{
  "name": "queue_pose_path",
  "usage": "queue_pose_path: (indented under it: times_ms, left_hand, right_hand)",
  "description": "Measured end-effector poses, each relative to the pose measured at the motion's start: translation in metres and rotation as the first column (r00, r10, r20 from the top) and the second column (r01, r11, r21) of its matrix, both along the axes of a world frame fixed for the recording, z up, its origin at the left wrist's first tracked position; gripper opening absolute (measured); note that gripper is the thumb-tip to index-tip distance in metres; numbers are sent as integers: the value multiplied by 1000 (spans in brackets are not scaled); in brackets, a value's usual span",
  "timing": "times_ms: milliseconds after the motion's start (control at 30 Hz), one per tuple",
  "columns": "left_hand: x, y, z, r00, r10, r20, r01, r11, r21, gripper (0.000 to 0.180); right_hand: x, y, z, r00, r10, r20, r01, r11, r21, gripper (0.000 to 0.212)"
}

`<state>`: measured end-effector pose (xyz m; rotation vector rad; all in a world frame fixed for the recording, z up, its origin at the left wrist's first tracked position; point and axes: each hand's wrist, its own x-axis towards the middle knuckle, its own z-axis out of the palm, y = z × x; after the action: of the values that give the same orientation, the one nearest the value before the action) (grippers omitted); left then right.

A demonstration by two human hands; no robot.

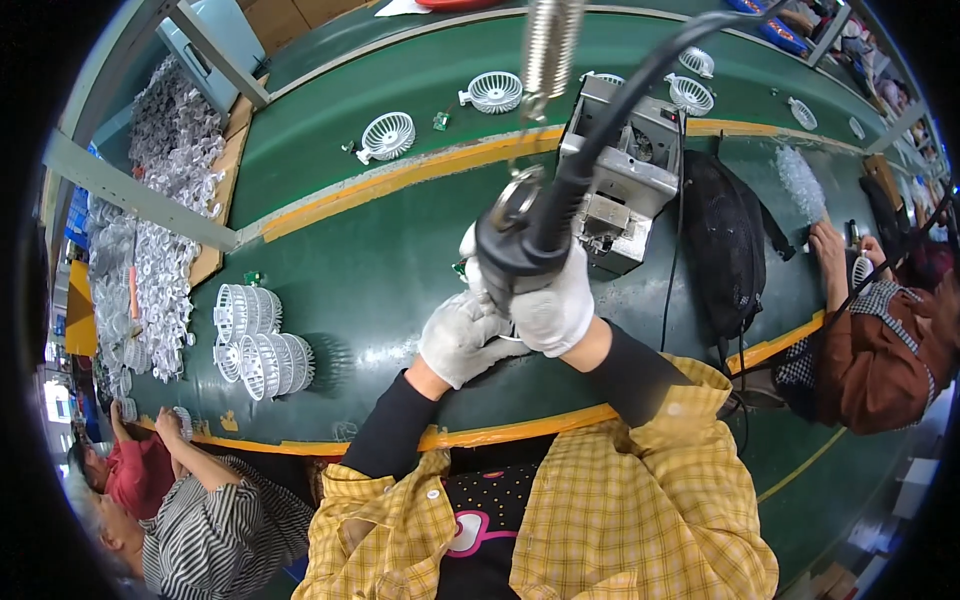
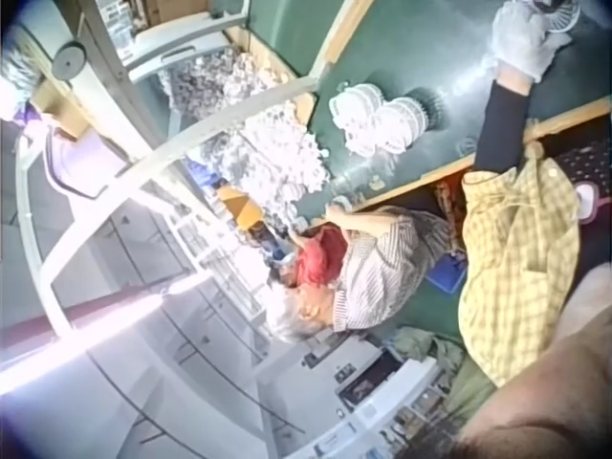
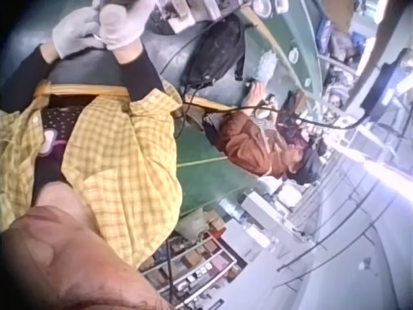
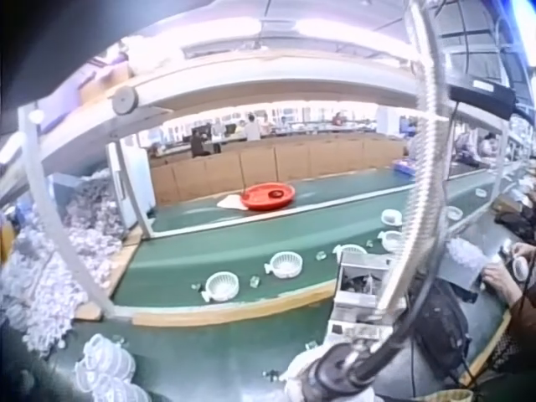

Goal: The person puts on gloves, then assembles mini fan casings with circuit boards using an electric screwdriver and places the assembled components onto the conveyor belt.

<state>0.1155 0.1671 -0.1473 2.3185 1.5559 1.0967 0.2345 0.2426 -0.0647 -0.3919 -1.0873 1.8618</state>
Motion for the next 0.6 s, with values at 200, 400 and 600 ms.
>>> queue_pose_path:
  times_ms: [200, 400, 600]
  left_hand:
    - [0, 2, 1, 999, 22, -40, -22, 1000, 12, 31]
    - [-2, 1, 3, 998, 1, -67, -2, 1000, -14, 31]
    - [-32, 2, 15, 933, 351, 77, -359, 913, 193, 24]
  right_hand:
    - [0, 9, -21, 984, 45, 175, -103, 936, 337, 58]
    - [7, 12, -1, 944, 277, 177, -304, 940, 153, 94]
    - [32, 43, 38, 974, -90, -209, 160, 924, 348, 102]
